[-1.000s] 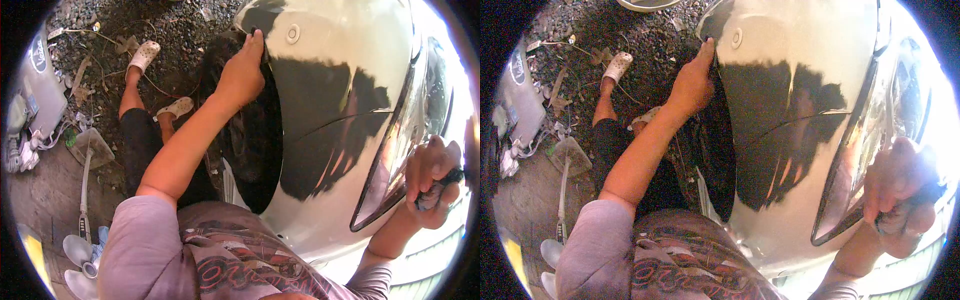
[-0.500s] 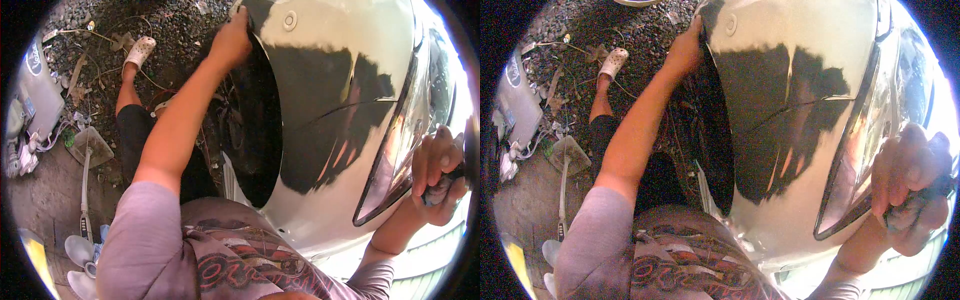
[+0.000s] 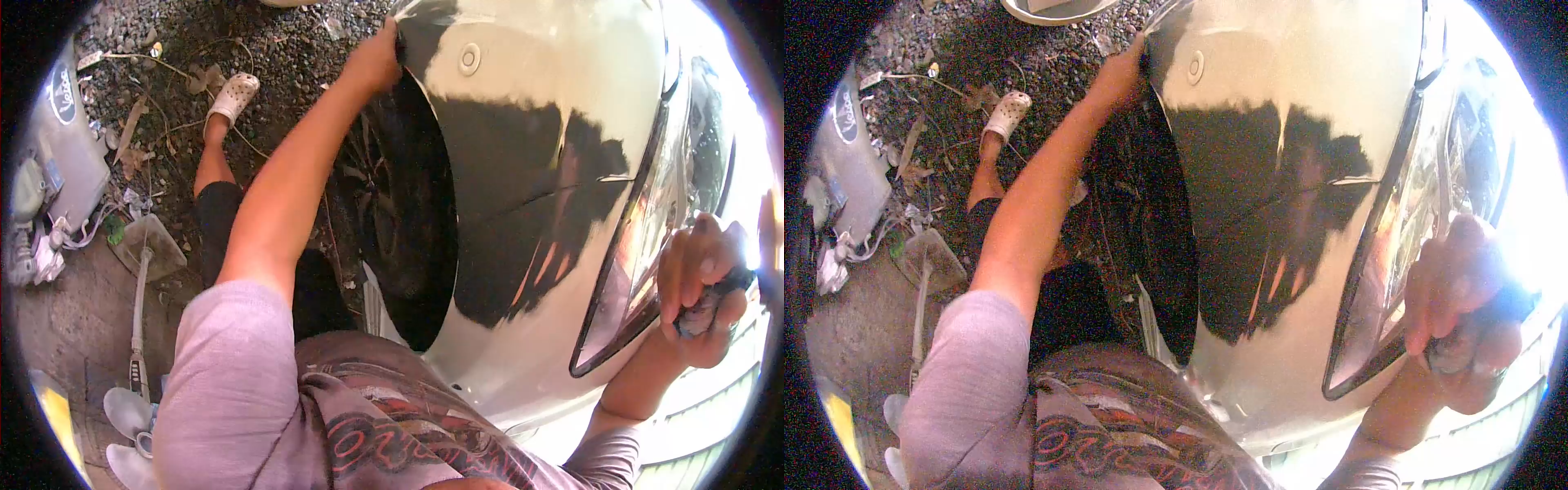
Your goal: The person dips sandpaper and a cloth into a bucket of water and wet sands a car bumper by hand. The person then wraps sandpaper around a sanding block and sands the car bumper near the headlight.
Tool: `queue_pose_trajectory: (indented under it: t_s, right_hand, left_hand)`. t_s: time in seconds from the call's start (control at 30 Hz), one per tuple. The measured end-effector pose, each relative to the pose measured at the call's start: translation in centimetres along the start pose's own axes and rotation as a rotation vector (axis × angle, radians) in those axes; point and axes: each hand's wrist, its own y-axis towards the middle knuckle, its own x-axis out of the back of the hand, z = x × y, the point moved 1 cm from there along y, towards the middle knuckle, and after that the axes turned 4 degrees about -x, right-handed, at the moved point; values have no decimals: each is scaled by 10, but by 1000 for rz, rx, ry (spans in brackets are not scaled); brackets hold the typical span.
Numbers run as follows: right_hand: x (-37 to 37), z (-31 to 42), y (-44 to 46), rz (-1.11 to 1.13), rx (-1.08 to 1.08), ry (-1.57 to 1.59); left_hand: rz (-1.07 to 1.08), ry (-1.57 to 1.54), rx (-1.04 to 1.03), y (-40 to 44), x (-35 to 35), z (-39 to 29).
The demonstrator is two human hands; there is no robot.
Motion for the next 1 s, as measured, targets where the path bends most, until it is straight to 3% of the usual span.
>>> queue_pose_trajectory:
  t_s: [0.1,0.17,0.23,0.3,0.37,0.5,0.6,0.63,0.73,0.9,1.0]
  right_hand:
    - [0,-2,-3,-26,-23,-2]
    - [-2,-4,2,3,25,0]
    - [-4,-4,-2,-39,67,-31]
    - [0,-3,6,39,66,-29]
    - [5,-2,12,130,76,-14]
    - [1,-4,6,63,50,-3]
    - [-6,-1,10,26,79,-34]
    - [1,-2,12,55,65,2]
    - [-5,-3,4,27,63,-12]
    - [1,-6,9,82,61,12]
    - [3,-7,7,54,67,-42]
  left_hand:
    - [98,-14,-29,-60,21,-47]
    - [-163,14,-239,-81,12,-56]
    - [-219,49,-261,-50,5,-32]
    - [22,19,42,-10,12,-14]
    - [17,57,36,-4,12,-14]
    - [11,2,-130,-77,22,-63]
    - [-224,50,-234,-68,7,-50]
    - [73,55,-1,-44,36,-60]
    - [90,87,16,-17,44,-52]
    - [-22,56,-212,-94,44,-95]
    - [54,70,-64,-46,36,-67]
